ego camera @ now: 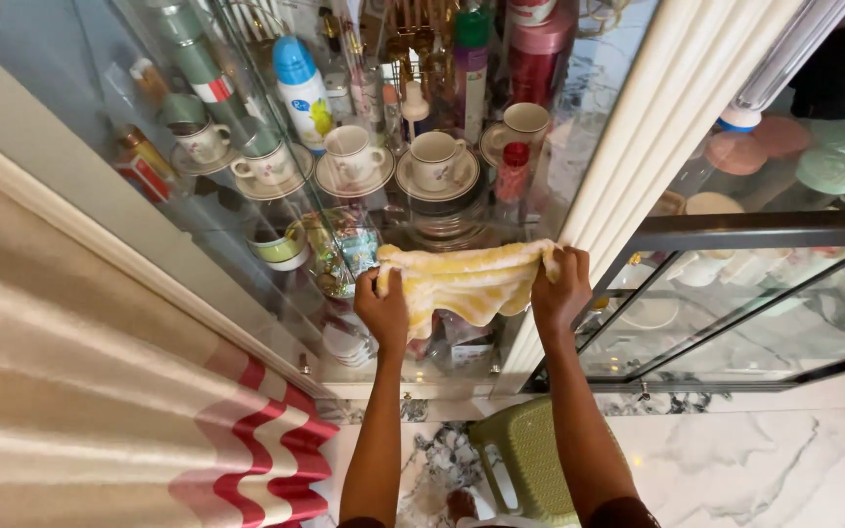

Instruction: Wiping the glass surfaces and frame of a display cabinet using a cloth.

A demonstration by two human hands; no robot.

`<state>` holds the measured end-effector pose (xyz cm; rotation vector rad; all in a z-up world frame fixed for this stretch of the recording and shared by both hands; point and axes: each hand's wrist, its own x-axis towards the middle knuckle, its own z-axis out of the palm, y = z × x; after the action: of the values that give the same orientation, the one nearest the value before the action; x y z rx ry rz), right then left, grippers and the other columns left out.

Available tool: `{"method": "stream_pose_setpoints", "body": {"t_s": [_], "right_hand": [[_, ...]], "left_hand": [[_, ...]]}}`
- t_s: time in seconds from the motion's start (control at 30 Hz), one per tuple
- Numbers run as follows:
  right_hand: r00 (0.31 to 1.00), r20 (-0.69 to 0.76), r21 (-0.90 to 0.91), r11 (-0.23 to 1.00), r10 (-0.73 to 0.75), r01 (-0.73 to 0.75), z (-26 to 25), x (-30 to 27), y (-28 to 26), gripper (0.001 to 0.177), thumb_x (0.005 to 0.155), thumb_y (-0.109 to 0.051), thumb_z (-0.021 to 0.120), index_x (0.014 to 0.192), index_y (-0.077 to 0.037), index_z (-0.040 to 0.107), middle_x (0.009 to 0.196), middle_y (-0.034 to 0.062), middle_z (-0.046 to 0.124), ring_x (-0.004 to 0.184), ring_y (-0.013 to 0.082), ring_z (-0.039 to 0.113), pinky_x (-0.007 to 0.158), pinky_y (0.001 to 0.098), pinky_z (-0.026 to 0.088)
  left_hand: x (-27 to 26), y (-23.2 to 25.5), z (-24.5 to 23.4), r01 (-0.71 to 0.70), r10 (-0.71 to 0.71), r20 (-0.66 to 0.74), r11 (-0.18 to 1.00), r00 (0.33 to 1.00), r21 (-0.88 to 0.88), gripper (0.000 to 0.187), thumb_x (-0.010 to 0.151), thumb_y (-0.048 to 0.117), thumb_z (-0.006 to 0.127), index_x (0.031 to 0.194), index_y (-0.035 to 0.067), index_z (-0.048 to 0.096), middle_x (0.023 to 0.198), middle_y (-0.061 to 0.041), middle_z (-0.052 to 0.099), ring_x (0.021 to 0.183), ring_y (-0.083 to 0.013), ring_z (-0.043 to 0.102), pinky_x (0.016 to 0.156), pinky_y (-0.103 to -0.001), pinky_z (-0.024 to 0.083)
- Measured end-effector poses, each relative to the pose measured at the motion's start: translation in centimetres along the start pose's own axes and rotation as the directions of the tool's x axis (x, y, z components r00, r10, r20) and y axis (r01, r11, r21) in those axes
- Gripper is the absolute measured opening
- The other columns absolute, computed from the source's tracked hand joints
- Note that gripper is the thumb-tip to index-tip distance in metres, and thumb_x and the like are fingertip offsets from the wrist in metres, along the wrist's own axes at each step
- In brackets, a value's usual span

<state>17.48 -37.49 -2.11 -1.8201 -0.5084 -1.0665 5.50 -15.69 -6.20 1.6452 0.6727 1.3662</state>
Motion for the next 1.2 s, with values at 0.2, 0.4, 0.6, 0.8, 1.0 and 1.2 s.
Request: {"method": "stream_pose_setpoints", "body": {"t_s": [0.2,0.4,0.6,0.8,1.0,1.2], "right_hand": [[0.983,0.118,-0.019,0.990,0.141,-0.140,-2.5,-4.4,-0.6,0.017,0.089,-0.003,0.076,0.104,-0.007,0.069,0.101,0.0118,0.066,0.086,0.0363,0.068,0.072,0.0430,0.054],[0.976,0.159,0.001,0.988,0.149,-0.151,-7.2,-7.7,-2.3,0.020,0.088,-0.001,0.074,0.107,-0.006,0.069,0.100,0.0133,0.065,0.089,0.0382,0.066,0.076,0.0449,0.053],[0.978,0.132,0.064,0.983,0.164,-0.173,-14.1,-10.5,-3.6,0.022,0.091,-0.002,0.075,0.111,-0.004,0.067,0.104,0.0156,0.066,0.094,0.0379,0.067,0.081,0.0440,0.053],[0.979,0.098,-0.065,0.983,0.180,-0.174,-20.9,-12.0,-2.4,0.027,0.089,-0.005,0.077,0.113,-0.004,0.066,0.106,0.0163,0.067,0.096,0.0386,0.066,0.083,0.0451,0.053],[0.958,0.000,-0.107,0.953,0.287,-0.285,-27.1,-10.9,-0.7,0.022,0.093,-0.006,0.077,0.112,-0.003,0.067,0.103,0.0159,0.067,0.092,0.0362,0.066,0.081,0.0422,0.053],[0.923,-0.095,-0.048,0.924,0.373,-0.378,-32.6,-9.6,3.2,0.019,0.094,-0.003,0.073,0.112,-0.001,0.067,0.103,0.0149,0.068,0.091,0.0301,0.067,0.083,0.0379,0.053]], "left_hand": [[-4.0,-0.1,-4.1,-0.012,0.014,-0.032,0.997,0.999,0.074,0.023,0.090,0.017,0.078,0.094,-0.002,0.067,0.088,-0.009,0.068,0.077,-0.0197,0.059,0.074,-0.034,0.049],[-8.8,2.1,-9.4,0.108,-0.107,-0.028,0.994,0.994,0.030,0.022,0.090,0.018,0.077,0.096,-0.001,0.069,0.086,-0.007,0.069,0.076,-0.0175,0.059,0.075,-0.032,0.051],[-14.1,4.0,-13.0,0.151,-0.150,-0.045,0.988,0.988,0.016,0.022,0.090,0.017,0.078,0.095,-0.002,0.067,0.084,-0.005,0.068,0.075,-0.0134,0.057,0.072,-0.030,0.051],[-19.3,4.8,-13.3,0.246,-0.246,0.029,0.969,0.969,-0.023,0.021,0.089,0.016,0.079,0.096,-0.001,0.069,0.084,-0.005,0.066,0.073,-0.0137,0.054,0.069,-0.030,0.049],[-22.4,9.2,-9.7,0.259,-0.236,0.157,0.954,0.959,-0.153,0.021,0.090,0.014,0.078,0.100,-0.001,0.067,0.094,-0.004,0.070,0.083,-0.0123,0.061,0.078,-0.029,0.053],[-26.3,10.4,-3.6,0.234,-0.204,0.234,0.966,0.951,-0.110,0.021,0.090,0.012,0.080,0.098,-0.003,0.067,0.093,-0.007,0.068,0.083,-0.0171,0.060,0.079,-0.032,0.052]]}}
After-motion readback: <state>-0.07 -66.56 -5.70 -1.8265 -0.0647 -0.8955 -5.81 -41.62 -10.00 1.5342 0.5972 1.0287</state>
